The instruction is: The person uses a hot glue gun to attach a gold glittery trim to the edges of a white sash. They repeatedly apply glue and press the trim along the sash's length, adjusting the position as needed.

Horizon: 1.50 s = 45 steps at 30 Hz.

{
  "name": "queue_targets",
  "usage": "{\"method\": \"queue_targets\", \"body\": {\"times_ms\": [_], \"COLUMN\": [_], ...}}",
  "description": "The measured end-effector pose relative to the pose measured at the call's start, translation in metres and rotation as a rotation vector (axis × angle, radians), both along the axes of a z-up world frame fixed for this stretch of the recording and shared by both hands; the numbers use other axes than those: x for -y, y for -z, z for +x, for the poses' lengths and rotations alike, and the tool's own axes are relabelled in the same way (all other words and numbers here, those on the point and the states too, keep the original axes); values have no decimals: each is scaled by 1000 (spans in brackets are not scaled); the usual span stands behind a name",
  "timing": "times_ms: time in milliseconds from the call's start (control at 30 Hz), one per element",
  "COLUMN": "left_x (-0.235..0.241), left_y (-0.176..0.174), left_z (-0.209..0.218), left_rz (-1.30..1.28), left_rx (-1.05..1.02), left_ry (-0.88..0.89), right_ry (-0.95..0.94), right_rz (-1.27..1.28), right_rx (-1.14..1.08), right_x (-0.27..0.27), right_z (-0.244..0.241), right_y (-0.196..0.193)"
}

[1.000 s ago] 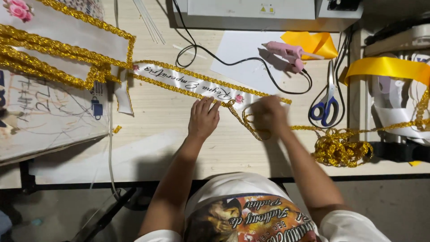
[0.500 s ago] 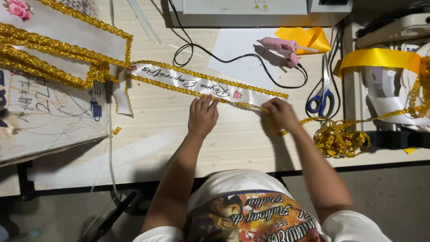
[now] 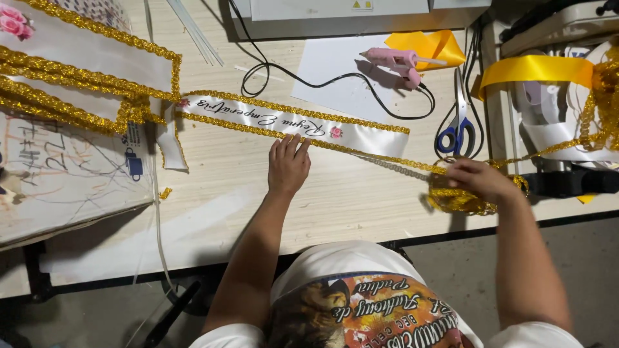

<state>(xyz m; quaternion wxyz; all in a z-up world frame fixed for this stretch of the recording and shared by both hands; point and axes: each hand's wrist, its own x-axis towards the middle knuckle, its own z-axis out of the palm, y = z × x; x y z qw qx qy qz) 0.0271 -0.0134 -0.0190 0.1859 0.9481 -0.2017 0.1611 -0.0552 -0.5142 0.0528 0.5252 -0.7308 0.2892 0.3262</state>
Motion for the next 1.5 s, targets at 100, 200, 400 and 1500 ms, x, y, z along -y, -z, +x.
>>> {"method": "queue_targets", "body": {"times_ms": [100, 200, 400, 1500], "left_x": [0, -1, -1, 9], "left_y": [0, 0, 4, -26], "left_z": [1, 1, 0, 17], "left_rz": [9, 8, -6, -62], "left_rx": [-6, -22, -27, -35], "left_ry": [3, -3, 6, -79], "right_ry": [144, 310, -54, -539], "right_rz": [80, -119, -907, -505], "right_rx": [-96, -115, 382, 686], "right_x": [63, 41, -3, -158], "right_z": [-29, -34, -30, 52], "right_y": [41, -6, -37, 33]}}
